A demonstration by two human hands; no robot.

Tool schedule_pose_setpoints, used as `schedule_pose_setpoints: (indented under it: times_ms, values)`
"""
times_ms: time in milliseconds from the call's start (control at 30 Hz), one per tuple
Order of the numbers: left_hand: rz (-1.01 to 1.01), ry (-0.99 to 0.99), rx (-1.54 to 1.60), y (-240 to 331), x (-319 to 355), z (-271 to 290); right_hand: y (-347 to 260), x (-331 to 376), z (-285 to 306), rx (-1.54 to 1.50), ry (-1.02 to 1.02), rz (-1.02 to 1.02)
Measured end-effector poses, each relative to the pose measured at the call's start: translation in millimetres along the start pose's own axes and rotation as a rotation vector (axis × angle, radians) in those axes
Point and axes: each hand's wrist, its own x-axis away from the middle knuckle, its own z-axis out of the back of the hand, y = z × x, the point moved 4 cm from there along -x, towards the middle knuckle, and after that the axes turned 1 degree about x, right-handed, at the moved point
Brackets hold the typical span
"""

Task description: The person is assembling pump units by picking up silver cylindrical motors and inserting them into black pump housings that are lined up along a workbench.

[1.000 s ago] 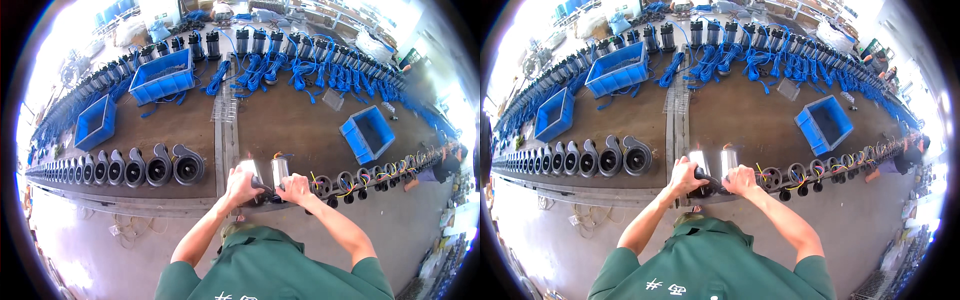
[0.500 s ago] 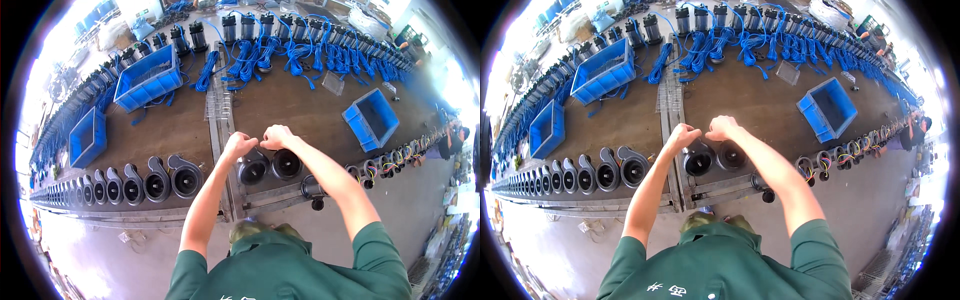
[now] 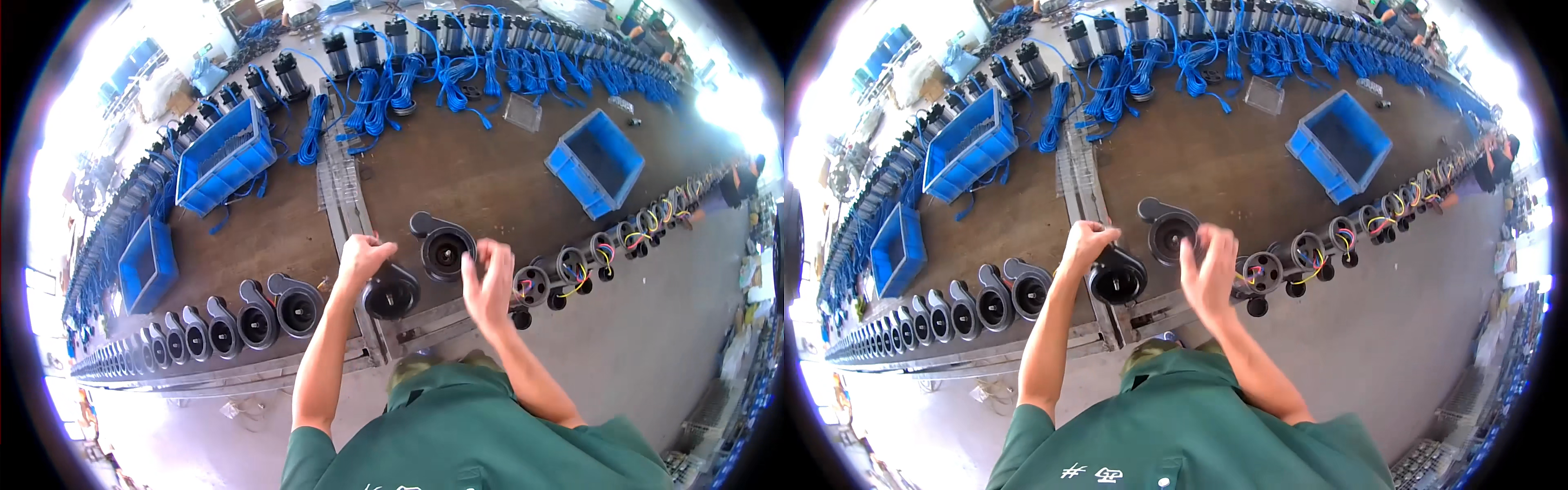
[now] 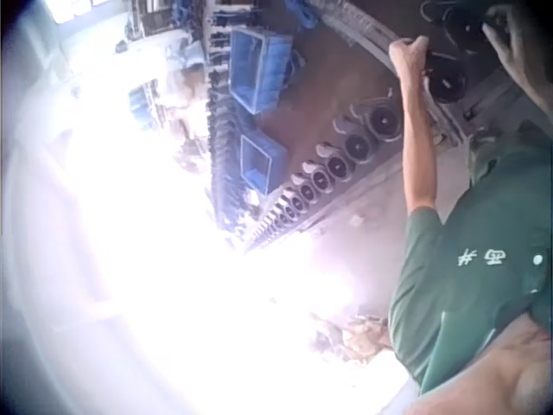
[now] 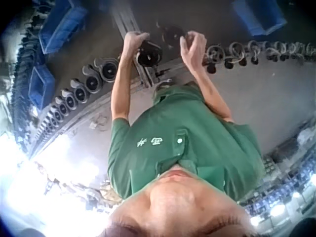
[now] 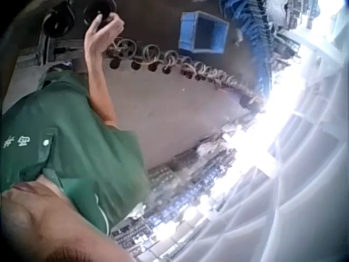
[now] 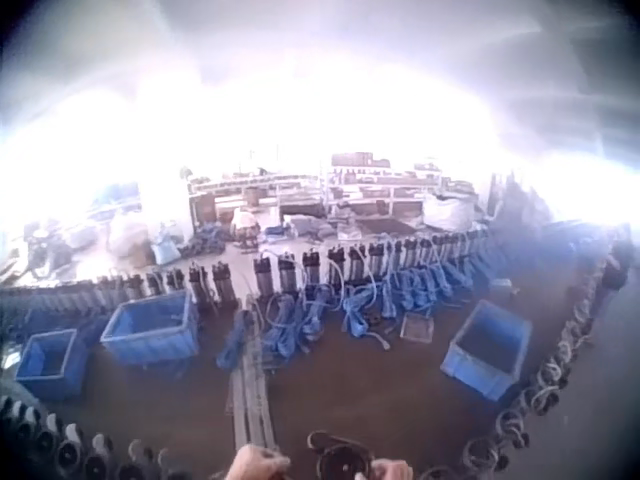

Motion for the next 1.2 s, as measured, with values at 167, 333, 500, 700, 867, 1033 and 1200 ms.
schedule_pose_setpoints:
  times_ms: [167,333,500,700,867,1033,1200]
  values:
    - [0.383,-0.290,0.446,-39.7,-24.3,-16.3,22.3,113.4,-47.4,-0.351,-0.699,-0.572]
    - [0.403,-0.340,0.347,-46.5,-88.6,-13.2,15.4,85.3,-125.9,-0.810,-0.764,-0.753]
    - [0.004,0.042,-0.092,-61.6,-102.2,-6.8,20.1,81.2,-142.8,-0.730,-0.768,-0.771]
    - [-0.082,0.479,-0.267,-67.2,21.3,-41.9,90.6,63.2,-54.2,-0.833,-0.558,-1.119]
    - [0.450,-0.004,1.275,-91.0,47.4,-83.1,114.2,21.0,-83.9,-0.799,-0.564,-0.941]
    - [0.471,0.271,1.535,-81.7,54.6,-98.4,105.6,22.9,-94.1,-0.870,-0.534,-0.997]
    - [0.466,0.355,1.567,-81.0,75.3,-107.8,102.2,33.6,-105.0,-0.976,-0.418,-1.033]
